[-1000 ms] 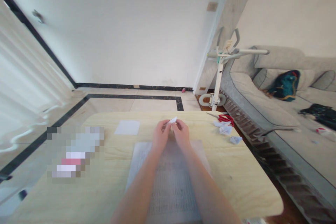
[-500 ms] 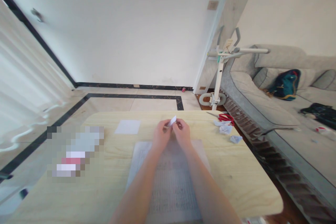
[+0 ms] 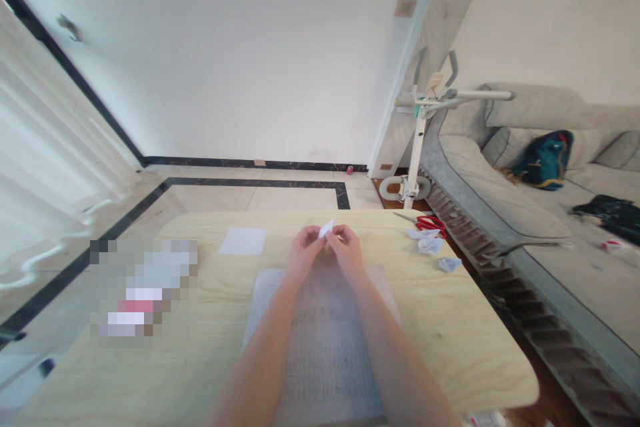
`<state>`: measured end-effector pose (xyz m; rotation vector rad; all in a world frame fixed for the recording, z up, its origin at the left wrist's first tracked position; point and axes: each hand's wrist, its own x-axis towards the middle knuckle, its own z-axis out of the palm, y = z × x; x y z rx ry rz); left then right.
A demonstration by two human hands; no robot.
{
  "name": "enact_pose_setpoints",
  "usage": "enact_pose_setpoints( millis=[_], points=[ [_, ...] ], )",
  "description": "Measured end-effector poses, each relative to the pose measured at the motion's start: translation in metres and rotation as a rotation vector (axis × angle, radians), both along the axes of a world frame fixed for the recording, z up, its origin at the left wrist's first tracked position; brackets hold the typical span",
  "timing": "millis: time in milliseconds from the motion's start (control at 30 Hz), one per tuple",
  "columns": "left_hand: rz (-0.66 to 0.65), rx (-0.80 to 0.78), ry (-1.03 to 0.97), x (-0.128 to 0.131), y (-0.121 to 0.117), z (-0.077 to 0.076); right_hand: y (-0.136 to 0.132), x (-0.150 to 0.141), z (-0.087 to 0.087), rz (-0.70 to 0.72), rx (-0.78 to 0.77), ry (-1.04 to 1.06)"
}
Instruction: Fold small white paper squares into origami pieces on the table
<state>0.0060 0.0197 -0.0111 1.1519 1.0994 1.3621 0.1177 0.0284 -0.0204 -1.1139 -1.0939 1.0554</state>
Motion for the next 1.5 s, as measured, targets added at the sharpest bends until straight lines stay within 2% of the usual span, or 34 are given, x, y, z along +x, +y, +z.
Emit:
enact_pose_setpoints(
  millis=[167,300,500,833,967,1167,1267,1400,1500],
  points=[
    [-0.048,0.013,0.008,0.001,-0.002,-0.001,-0.002,0.000,0.004,0.028,-0.028,0.047],
    [0.026,0.051,0.132,0.003,-0.001,-0.002,-0.003,-0.001,0.005,-0.041,-0.005,-0.049],
    [0.060,0.107,0.302,0.004,-0.003,-0.003,-0.002,0.000,-0.001,-0.137,0.007,-0.196],
    [0.100,0.231,0.574,0.004,-0.005,-0.007,-0.004,0.000,0.002,-0.182,0.047,-0.386],
    [0.102,0.235,0.563,0.004,-0.004,-0.009,-0.004,0.000,0.002,-0.188,0.071,-0.411],
    [0.098,0.321,0.598,0.003,-0.002,-0.010,-0.005,0.000,0.003,-0.154,0.117,-0.451],
    [0.107,0.300,0.598,0.004,-0.002,-0.011,-0.006,0.000,0.003,-0.147,0.114,-0.452],
    [0.138,0.231,0.480,0.005,-0.003,-0.010,-0.005,-0.001,0.002,-0.136,0.098,-0.393],
    [0.156,0.142,0.331,0.004,-0.002,-0.005,-0.004,0.000,0.003,-0.113,0.057,-0.237]
  ],
)
